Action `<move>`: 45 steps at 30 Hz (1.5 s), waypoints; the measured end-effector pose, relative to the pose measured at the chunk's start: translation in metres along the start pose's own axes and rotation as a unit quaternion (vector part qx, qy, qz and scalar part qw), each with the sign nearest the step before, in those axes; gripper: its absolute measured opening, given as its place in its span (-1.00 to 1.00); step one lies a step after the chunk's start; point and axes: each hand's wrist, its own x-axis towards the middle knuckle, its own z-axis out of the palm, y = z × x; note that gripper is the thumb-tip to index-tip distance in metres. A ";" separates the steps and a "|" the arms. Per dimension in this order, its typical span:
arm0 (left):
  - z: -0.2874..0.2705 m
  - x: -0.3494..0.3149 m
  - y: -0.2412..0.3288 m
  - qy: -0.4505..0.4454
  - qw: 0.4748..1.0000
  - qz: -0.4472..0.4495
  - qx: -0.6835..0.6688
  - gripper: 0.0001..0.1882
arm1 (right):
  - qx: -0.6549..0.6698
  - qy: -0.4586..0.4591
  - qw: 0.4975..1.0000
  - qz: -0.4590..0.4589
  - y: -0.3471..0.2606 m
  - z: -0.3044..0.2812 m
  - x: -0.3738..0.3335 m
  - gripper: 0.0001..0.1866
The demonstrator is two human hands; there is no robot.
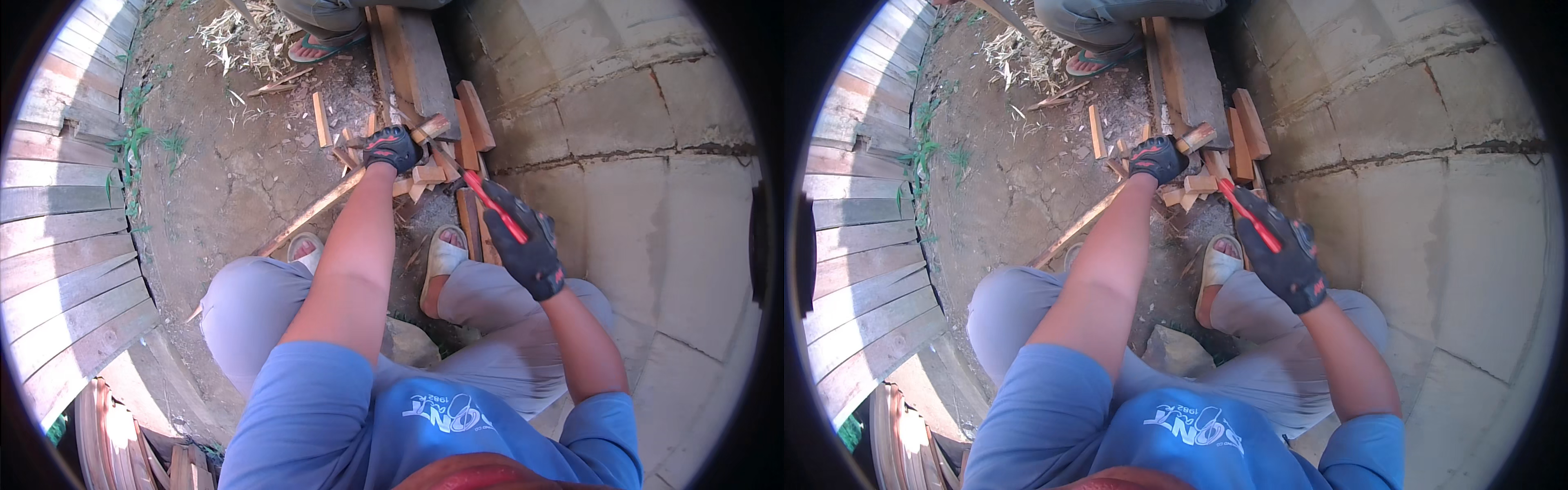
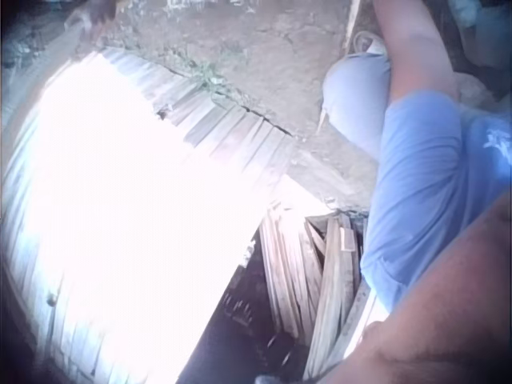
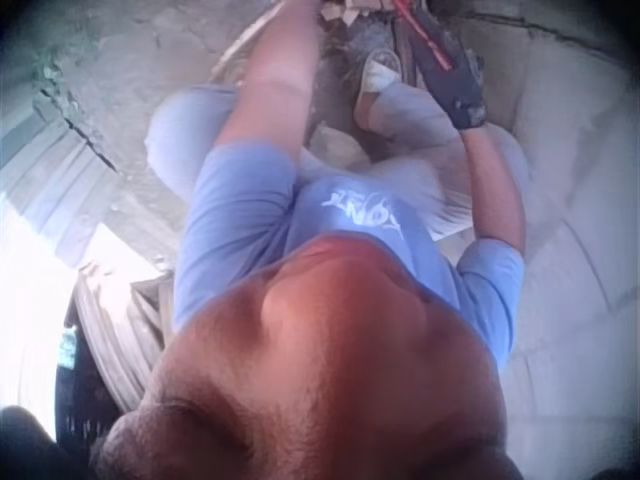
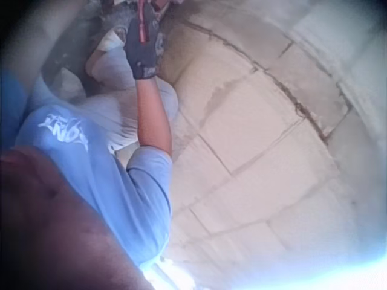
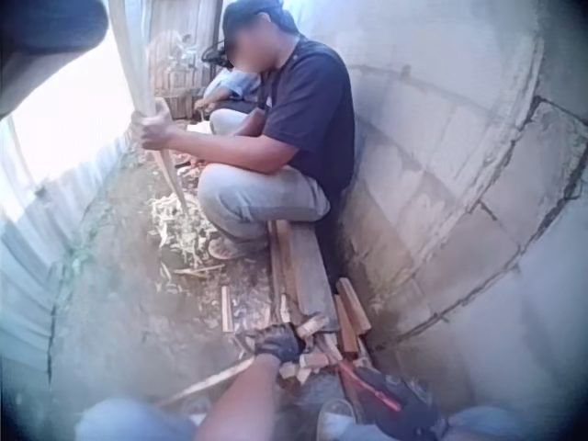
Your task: The person sits on the ground and uses a hand saw to cut a long wooden stick into smaller pieces. They hold the wood steady with their left hand and saw with their right hand, periodically adjusting the wood's position to complete the cuts.
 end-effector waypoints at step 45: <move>-0.015 0.025 -0.012 -0.108 0.988 0.106 0.022 -0.38 | 0.053 0.045 0.997 -0.035 0.021 0.046 0.092 -0.61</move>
